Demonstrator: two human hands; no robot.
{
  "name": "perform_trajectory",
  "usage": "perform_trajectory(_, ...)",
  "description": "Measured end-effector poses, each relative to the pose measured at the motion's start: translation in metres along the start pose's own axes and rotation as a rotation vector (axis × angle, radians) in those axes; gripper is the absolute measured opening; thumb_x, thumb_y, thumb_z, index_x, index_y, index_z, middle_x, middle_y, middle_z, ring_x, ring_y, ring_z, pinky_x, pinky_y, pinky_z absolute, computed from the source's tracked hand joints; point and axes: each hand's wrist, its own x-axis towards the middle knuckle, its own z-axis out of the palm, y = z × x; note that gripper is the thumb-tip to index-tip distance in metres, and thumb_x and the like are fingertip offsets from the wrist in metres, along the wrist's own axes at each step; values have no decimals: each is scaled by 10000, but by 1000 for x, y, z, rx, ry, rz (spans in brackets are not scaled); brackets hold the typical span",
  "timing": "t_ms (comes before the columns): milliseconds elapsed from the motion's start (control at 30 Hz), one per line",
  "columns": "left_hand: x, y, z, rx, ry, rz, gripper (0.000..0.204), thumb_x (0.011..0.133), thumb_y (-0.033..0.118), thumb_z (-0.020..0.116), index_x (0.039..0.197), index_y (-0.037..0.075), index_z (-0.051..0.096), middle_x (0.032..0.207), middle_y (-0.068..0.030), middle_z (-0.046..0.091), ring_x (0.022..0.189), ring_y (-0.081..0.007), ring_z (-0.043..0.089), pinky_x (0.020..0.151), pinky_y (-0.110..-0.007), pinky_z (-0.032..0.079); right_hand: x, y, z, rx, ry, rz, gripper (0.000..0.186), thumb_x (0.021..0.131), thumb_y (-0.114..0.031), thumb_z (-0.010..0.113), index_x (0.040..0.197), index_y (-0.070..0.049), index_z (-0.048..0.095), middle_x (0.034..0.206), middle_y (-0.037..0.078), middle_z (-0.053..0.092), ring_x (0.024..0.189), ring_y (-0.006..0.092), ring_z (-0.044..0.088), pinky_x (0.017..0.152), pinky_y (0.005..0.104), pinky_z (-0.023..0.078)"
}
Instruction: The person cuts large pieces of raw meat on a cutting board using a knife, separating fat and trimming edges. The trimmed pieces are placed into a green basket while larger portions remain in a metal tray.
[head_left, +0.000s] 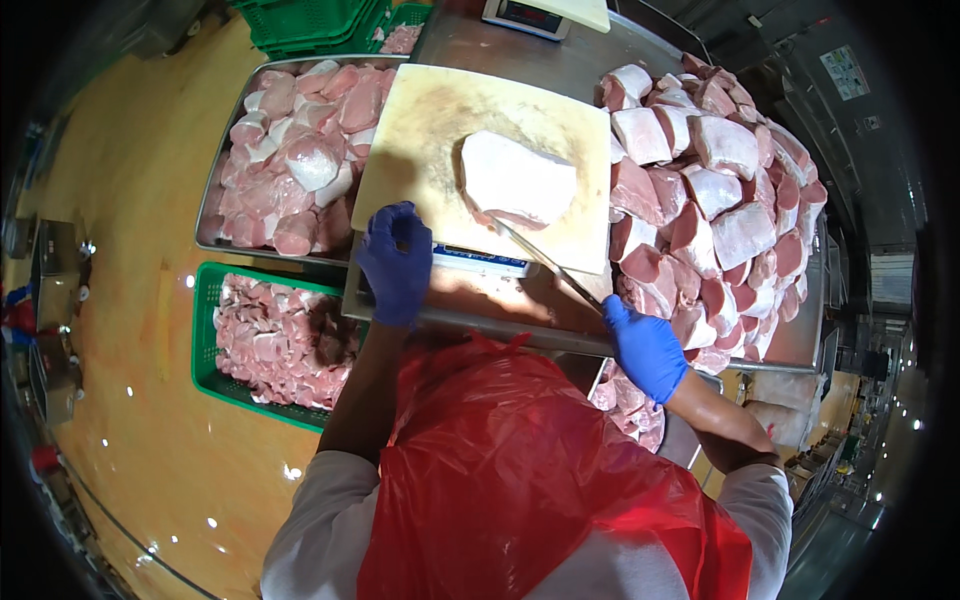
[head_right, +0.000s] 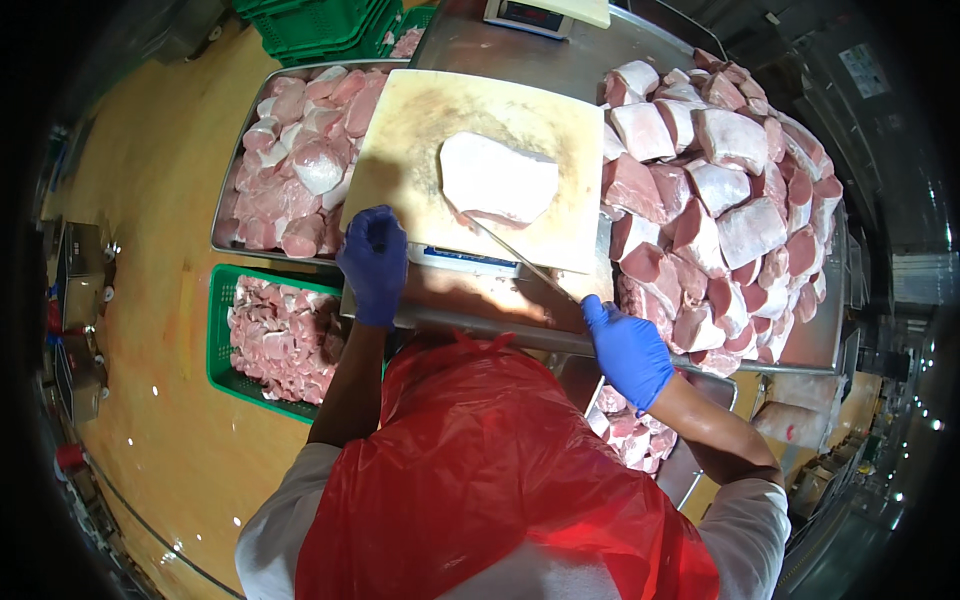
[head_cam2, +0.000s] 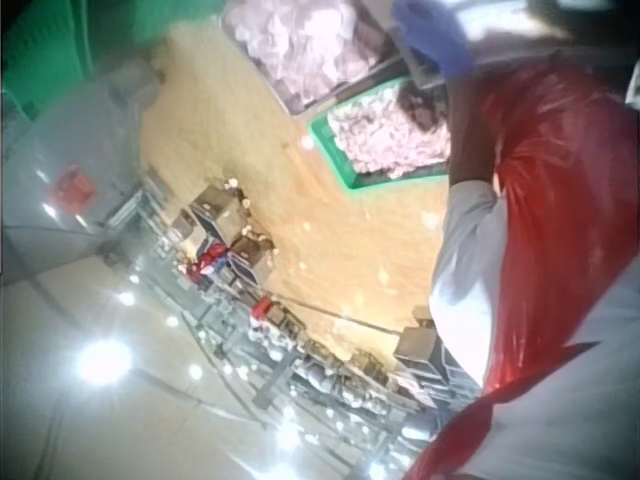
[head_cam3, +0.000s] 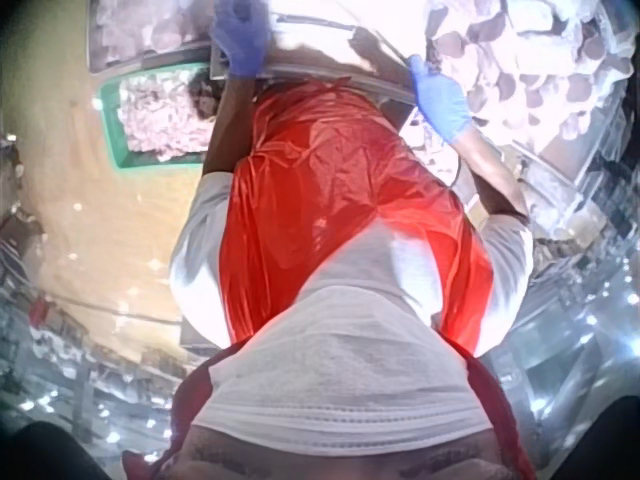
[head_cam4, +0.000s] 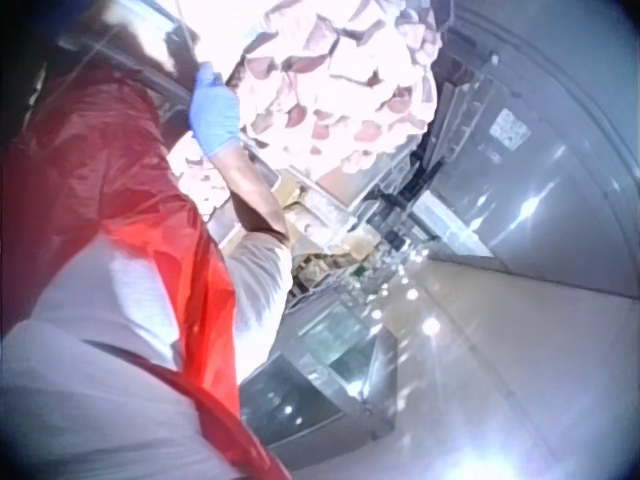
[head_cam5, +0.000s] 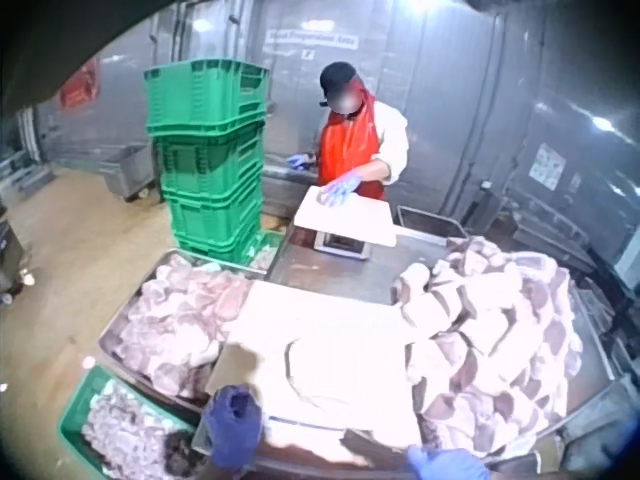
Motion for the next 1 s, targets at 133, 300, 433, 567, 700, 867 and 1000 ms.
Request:
perform_trajectory(133, -10, 17, 31, 58, -60, 426, 310, 830, 91, 745, 1110, 17, 633, 993, -130, 671, 865, -282, 678, 776, -382, 551, 10, -6, -16, 217, 218, -13, 244, 911, -29, 571, 1123, -28, 451, 827, 254, 624, 674, 451, 636, 552, 527, 488)
perform_trajectory(300, -9, 9, 69, 272, -184, 267, 126, 810, 82, 680, 900, 47, 600, 911, -146, 618, 815, -362, 613, 735, -446, 521, 55, -37, -13, 394, 432, 42, 217, 940, -59, 582, 1106, -9, 452, 811, 285, 617, 682, 484, 616, 562, 549, 463)
perform_trajectory(433, 5, -7, 54, 241, -188, 303, 56, 775, 47, 655, 759, 51, 602, 770, -135, 605, 731, -346, 619, 684, -437, 519, 72, -48, -3, 405, 481, -32, 193, 951, -84, 590, 1084, -30, 461, 821, 279, 619, 707, 483, 620, 588, 541, 473)
perform_trajectory(567, -3, -18, -5, 274, -191, 193, 65, 771, 54, 695, 824, 52, 657, 802, -115, 649, 707, -296, 640, 684, -409, 529, 66, -37, 14, 432, 471, 8, 178, 962, -91, 578, 1087, -39, 462, 843, 265, 630, 720, 476, 628, 596, 534, 483)
perform_trajectory(700, -7, -31, -35, 254, -69, 77, 166, 762, 71, 747, 918, 42, 699, 845, -107, 686, 723, -260, 657, 698, -393, 540, 60, -33, 23, 359, 314, 100, 200, 927, -76, 593, 1085, -49, 473, 870, 243, 638, 725, 441, 653, 602, 513, 516)
perform_trajectory(867, -13, 7, 21, 378, -75, 415, 155, 807, 159, 699, 932, 68, 691, 807, -110, 652, 765, -323, 648, 700, -441, 539, 94, -50, 17, 178, 223, -32, 226, 941, -118, 541, 1156, -61, 501, 915, 205, 677, 747, 381, 700, 606, 462, 561)
perform_trajectory(1000, -8, -5, 38, 518, -265, 227, 107, 820, 178, 669, 866, 82, 669, 768, -115, 640, 718, -340, 641, 681, -446, 526, 90, -29, 11, 17, 147, -26, 281, 926, -81, 545, 1202, -61, 496, 911, 200, 681, 732, 356, 711, 590, 447, 566)
